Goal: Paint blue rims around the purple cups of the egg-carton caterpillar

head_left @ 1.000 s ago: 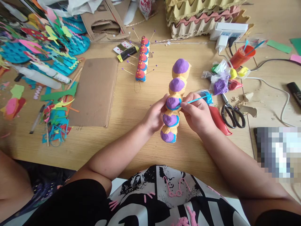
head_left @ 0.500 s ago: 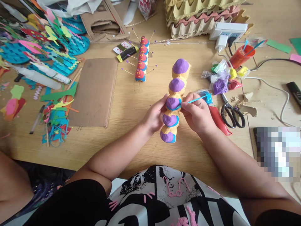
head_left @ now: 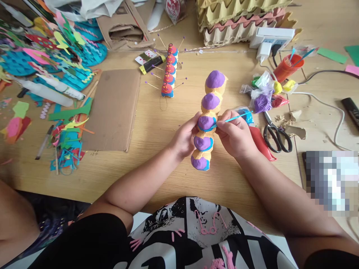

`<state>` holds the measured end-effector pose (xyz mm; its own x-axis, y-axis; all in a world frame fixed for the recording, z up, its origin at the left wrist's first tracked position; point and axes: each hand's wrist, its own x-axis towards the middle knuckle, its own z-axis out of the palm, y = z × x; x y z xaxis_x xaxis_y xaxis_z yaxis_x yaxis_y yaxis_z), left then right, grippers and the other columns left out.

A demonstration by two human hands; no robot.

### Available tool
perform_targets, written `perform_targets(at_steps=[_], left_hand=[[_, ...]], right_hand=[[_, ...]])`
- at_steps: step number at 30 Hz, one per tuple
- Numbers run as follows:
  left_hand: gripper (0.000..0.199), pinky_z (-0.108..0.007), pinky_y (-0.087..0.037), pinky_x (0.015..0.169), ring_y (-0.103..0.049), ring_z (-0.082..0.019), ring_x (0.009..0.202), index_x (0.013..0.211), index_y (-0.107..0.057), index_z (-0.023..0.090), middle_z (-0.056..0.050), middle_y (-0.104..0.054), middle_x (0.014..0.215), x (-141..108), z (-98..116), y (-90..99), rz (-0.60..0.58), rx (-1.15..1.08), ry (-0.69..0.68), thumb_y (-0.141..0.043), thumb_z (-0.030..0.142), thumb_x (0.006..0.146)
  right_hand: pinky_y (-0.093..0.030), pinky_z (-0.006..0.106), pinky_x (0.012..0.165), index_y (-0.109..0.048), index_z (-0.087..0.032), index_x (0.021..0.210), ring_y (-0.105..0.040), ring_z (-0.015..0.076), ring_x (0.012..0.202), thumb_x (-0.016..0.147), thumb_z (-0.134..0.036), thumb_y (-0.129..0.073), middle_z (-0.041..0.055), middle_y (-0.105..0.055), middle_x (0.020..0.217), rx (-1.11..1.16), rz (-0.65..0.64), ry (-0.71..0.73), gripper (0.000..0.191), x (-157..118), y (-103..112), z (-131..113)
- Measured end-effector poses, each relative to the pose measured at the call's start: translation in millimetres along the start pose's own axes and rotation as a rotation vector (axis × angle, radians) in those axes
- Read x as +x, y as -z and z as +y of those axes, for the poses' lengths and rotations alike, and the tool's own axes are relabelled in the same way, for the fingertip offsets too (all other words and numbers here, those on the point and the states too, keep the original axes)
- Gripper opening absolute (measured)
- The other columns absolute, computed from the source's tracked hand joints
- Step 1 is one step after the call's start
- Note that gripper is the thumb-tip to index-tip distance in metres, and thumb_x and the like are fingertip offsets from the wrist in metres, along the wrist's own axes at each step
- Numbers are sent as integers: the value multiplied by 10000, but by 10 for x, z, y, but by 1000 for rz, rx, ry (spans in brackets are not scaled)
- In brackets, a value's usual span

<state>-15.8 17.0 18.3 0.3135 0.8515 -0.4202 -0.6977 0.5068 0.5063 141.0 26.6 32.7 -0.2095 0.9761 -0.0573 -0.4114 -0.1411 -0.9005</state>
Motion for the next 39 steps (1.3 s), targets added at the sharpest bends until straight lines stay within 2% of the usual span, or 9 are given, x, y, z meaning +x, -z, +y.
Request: perform_targets(at_steps=[3, 7, 11, 17, 21, 24, 29, 33, 39], left_hand=[[325, -352, -628, 889, -808, -280, 1116, 1152, -837, 268, -37, -868, 1116, -15, 3, -17, 1, 24, -9, -613, 477, 1045], [351, -307, -604, 809, -806, -245, 974, 1057, -842, 218, -60, -860, 1026, -60, 27, -60, 13, 85, -4, -607, 479, 1054], [342, -313, -601, 774, -799, -238, 900, 1073, -836, 251, -32, -850, 956, -72, 34, -72, 48, 55, 30, -608, 505, 1052], [328, -330, -615, 815, -812, -266, 1002, 1115, -829, 288, -30, -862, 1042, -43, 13, -30, 24, 41, 21, -608, 519, 1045], [328, -355, -621, 807, -815, -277, 960, 1151, -823, 302, -27, -857, 985, -46, 22, -18, 46, 31, 66, -638, 540, 1021], [313, -337, -607, 785, -808, -266, 942, 1114, -829, 291, -31, -855, 971, -53, 28, -27, 57, 39, 55, -631, 518, 1030], [293, -322, -589, 802, -801, -265, 1000, 1058, -834, 296, -28, -854, 973, -63, 27, -53, 48, 64, 27, -608, 482, 1046], [290, -318, -590, 795, -799, -253, 966, 1060, -835, 285, -25, -855, 970, -64, 33, -57, 52, 58, 33, -608, 465, 1045], [311, -329, -594, 831, -803, -257, 997, 1087, -835, 292, -24, -860, 1027, -54, 25, -49, 42, 62, 26, -608, 501, 1043]], right_hand=[[-365, 302, 638, -571, -235, 659, -477, 111, 634, 697, -329, -942, -64, -536, 609, -4, 0, 4, 384, 2, 4, -1], [-369, 301, 635, -566, -237, 659, -444, 103, 612, 713, -328, -916, -69, -512, 606, 18, -15, 8, 365, 6, 14, 1], [-370, 297, 630, -557, -239, 661, -404, 96, 595, 714, -318, -906, -77, -483, 596, 20, 5, 9, 362, 5, 7, 3], [-369, 299, 629, -553, -240, 669, -397, 96, 592, 717, -335, -924, -77, -460, 594, 16, 9, 8, 386, -3, -5, -10], [-382, 301, 630, -534, -243, 682, -392, 99, 592, 735, -381, -934, -80, -441, 595, 10, -4, 15, 427, -2, 3, -13], [-382, 301, 639, -541, -243, 683, -422, 103, 609, 735, -385, -936, -73, -486, 608, -3, -10, 22, 423, 0, 8, -7], [-376, 304, 661, -564, -242, 693, -452, 105, 632, 731, -353, -926, -72, -512, 619, 7, 0, 43, 381, -8, 1, 5], [-372, 308, 663, -564, -244, 697, -441, 108, 627, 742, -343, -912, -74, -497, 610, 6, -4, 54, 365, -14, -8, -3], [-378, 315, 664, -559, -249, 700, -440, 116, 641, 727, -376, -934, -69, -513, 633, -10, 4, 74, 397, -4, -10, 6]])
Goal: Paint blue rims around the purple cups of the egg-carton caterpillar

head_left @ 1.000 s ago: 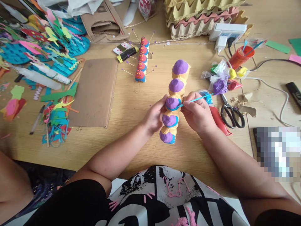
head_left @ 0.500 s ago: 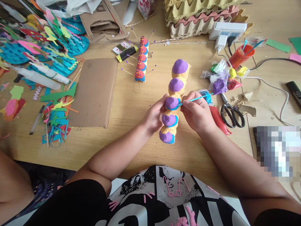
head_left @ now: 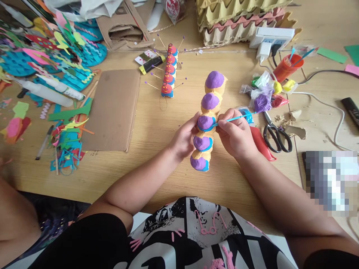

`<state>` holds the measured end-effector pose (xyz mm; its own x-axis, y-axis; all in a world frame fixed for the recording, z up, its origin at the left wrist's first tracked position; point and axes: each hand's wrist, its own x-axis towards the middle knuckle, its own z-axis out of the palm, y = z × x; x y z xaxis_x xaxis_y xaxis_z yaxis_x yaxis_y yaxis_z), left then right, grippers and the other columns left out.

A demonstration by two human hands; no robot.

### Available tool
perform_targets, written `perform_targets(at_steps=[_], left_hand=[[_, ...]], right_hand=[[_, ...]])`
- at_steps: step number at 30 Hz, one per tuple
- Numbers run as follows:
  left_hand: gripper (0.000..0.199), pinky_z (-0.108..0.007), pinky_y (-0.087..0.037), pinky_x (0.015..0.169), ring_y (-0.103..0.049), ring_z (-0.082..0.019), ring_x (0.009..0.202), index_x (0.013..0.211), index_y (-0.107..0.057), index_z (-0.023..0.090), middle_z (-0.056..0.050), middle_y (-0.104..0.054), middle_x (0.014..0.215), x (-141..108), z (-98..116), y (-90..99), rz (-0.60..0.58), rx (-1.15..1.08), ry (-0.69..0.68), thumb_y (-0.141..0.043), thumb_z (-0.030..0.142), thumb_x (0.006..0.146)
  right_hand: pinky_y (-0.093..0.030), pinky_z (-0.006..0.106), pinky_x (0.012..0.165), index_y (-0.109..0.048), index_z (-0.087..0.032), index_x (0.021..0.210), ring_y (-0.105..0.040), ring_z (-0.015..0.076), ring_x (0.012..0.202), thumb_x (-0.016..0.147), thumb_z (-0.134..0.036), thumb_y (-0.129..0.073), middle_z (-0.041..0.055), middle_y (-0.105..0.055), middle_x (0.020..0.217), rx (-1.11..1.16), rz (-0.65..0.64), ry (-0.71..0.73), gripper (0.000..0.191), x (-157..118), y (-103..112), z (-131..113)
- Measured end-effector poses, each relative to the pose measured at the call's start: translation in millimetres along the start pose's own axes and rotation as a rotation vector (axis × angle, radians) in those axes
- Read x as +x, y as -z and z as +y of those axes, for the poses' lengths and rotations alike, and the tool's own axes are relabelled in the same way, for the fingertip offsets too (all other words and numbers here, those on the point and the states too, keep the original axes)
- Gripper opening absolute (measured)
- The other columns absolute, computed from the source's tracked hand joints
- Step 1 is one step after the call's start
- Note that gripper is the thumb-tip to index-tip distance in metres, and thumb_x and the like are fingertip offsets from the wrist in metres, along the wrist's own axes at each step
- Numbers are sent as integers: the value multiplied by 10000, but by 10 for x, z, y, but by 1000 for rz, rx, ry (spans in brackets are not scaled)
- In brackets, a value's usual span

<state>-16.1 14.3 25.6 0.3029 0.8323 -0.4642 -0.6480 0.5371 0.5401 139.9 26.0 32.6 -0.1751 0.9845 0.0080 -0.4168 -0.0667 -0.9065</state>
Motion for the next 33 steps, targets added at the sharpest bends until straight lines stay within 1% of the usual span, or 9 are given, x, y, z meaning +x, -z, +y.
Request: perform_targets(at_steps=[6, 12, 17, 21, 23, 26, 30, 33], left_hand=[[316, -331, -588, 817, -798, -273, 997, 1040, -836, 274, -42, -849, 956, -21, 8, -28, 28, 3, -8, -613, 497, 1042], [350, -390, -606, 838, -807, -303, 984, 1082, -825, 300, -39, -838, 921, -28, 1, -4, 18, 8, 25, -617, 574, 1021], [345, -364, -587, 825, -791, -269, 944, 1033, -825, 277, -42, -835, 927, -47, 0, -18, 33, 44, 5, -591, 531, 1047], [322, -373, -574, 840, -788, -286, 951, 1029, -824, 270, -57, -832, 910, -43, -4, -20, 44, 36, 9, -627, 524, 1026], [323, -371, -574, 813, -786, -281, 910, 1035, -819, 274, -49, -821, 872, -38, -4, -18, 40, 16, 22, -633, 538, 1019], [333, -361, -568, 776, -775, -266, 856, 1035, -813, 269, -44, -808, 848, -40, 1, -23, 38, 4, 28, -621, 542, 1028], [325, -370, -563, 798, -772, -274, 876, 1021, -811, 264, -44, -804, 852, -50, 5, -25, 42, 25, 18, -613, 521, 1036], [328, -371, -561, 776, -768, -271, 850, 1003, -809, 274, -36, -794, 830, -57, 6, -27, 42, 38, 14, -594, 518, 1047]], right_hand=[[-387, 313, 659, -557, -253, 710, -424, 115, 630, 727, -409, -942, -71, -494, 640, 9, -16, -4, 415, -3, 9, 1], [-362, 302, 627, -544, -259, 722, -372, 109, 604, 734, -394, -927, -78, -439, 614, 48, -3, -34, 406, 1, 13, -15], [-362, 299, 627, -555, -257, 708, -358, 106, 597, 726, -405, -942, -82, -418, 600, 64, -8, -41, 415, 10, 16, -1], [-367, 303, 623, -549, -257, 719, -356, 108, 598, 740, -440, -943, -82, -397, 604, 57, -15, -49, 434, 14, 29, 9], [-372, 305, 624, -548, -255, 720, -353, 104, 590, 748, -450, -944, -85, -376, 600, 46, -22, -48, 443, 15, 35, 11], [-366, 306, 622, -546, -256, 715, -336, 105, 585, 750, -452, -945, -87, -359, 594, 52, -21, -56, 446, 17, 40, 10], [-343, 302, 615, -546, -254, 697, -315, 105, 585, 725, -456, -961, -87, -360, 582, 73, -23, -65, 463, 21, 41, 6], [-342, 294, 620, -539, -247, 690, -325, 102, 591, 725, -453, -967, -84, -367, 587, 94, -24, -67, 476, 23, 43, 4]])
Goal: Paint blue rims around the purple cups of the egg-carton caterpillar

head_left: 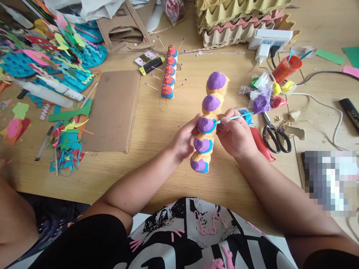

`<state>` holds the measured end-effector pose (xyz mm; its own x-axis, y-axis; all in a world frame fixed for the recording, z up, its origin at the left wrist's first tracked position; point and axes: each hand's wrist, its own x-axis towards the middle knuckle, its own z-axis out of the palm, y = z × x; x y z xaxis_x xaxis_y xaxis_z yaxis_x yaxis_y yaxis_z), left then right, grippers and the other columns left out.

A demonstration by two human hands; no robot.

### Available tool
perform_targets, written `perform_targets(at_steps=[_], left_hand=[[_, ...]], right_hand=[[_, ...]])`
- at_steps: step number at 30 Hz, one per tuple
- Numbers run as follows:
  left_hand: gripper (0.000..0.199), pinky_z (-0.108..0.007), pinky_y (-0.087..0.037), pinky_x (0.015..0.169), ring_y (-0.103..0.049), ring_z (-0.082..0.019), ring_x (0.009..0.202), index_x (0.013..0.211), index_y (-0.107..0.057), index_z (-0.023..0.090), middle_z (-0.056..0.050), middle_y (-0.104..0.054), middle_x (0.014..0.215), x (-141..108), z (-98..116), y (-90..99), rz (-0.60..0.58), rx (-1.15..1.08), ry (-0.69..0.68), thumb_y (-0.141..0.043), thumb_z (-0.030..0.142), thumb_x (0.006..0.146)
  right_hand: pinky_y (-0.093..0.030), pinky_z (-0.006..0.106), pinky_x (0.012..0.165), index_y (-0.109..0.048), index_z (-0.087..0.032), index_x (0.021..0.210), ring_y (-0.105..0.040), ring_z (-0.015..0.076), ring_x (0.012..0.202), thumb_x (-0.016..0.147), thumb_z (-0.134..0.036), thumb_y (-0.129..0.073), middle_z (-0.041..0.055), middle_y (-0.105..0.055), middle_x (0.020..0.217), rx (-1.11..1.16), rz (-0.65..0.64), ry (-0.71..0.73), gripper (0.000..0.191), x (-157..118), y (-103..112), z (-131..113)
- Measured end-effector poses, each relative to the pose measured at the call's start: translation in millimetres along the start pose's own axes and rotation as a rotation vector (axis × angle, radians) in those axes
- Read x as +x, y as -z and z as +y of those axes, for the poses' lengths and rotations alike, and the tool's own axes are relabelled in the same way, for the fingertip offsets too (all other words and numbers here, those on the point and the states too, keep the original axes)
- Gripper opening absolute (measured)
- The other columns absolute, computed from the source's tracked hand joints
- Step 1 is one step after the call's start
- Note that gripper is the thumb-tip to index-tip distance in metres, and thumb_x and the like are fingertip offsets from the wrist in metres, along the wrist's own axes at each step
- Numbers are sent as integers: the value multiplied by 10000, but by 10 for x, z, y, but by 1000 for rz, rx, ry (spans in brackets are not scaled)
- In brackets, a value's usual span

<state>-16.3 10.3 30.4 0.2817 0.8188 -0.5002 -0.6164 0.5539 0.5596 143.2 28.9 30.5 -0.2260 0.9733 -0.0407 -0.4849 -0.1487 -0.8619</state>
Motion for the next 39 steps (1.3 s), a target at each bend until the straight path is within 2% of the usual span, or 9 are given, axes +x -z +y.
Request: perform_targets(at_steps=[7, 13, 20, 31, 39], left_hand=[[344, -284, -501, 611, -649, -157, 592, 932, -774, 224, -2, -719, 691, -27, 34, -51, -46, -50, 19, -571, 457, 1081], [341, -265, -512, 601, -665, -149, 597, 982, -770, 206, -9, -746, 725, -11, 33, -29, -70, -78, 43, -558, 450, 1088], [323, -315, -550, 698, -724, -200, 704, 1080, -792, 231, -17, -790, 805, 15, 4, -8, -35, -65, 25, -622, 504, 1048], [336, -278, -516, 620, -677, -160, 619, 1030, -795, 200, -28, -775, 790, 17, 15, -11, -63, -74, 39, -606, 475, 1067], [365, -269, -493, 594, -636, -144, 590, 912, -757, 200, -18, -722, 714, -9, 34, -57, -56, -67, 20, -606, 496, 1062]], right_hand=[[-336, 289, 604, -527, -249, 687, -319, 104, 589, 705, -478, -981, -84, -358, 586, 0, -6, -34, 508, 15, 8, -7], [-326, 267, 587, -516, -235, 660, -302, 87, 571, 696, -464, -996, -91, -325, 576, 38, -12, -46, 532, 13, -7, -13], [-337, 274, 582, -536, -237, 666, -325, 90, 577, 706, -472, -994, -86, -332, 586, 51, 9, -48, 516, -3, -17, -8], [-327, 284, 582, -523, -241, 674, -317, 92, 568, 728, -474, -975, -87, -322, 585, 47, 3, -60, 511, 6, -10, -9], [-383, 299, 612, -459, -251, 695, -337, 105, 590, 755, -470, -929, -77, -304, 623, 45, 23, -67, 523, 8, 12, -9]])
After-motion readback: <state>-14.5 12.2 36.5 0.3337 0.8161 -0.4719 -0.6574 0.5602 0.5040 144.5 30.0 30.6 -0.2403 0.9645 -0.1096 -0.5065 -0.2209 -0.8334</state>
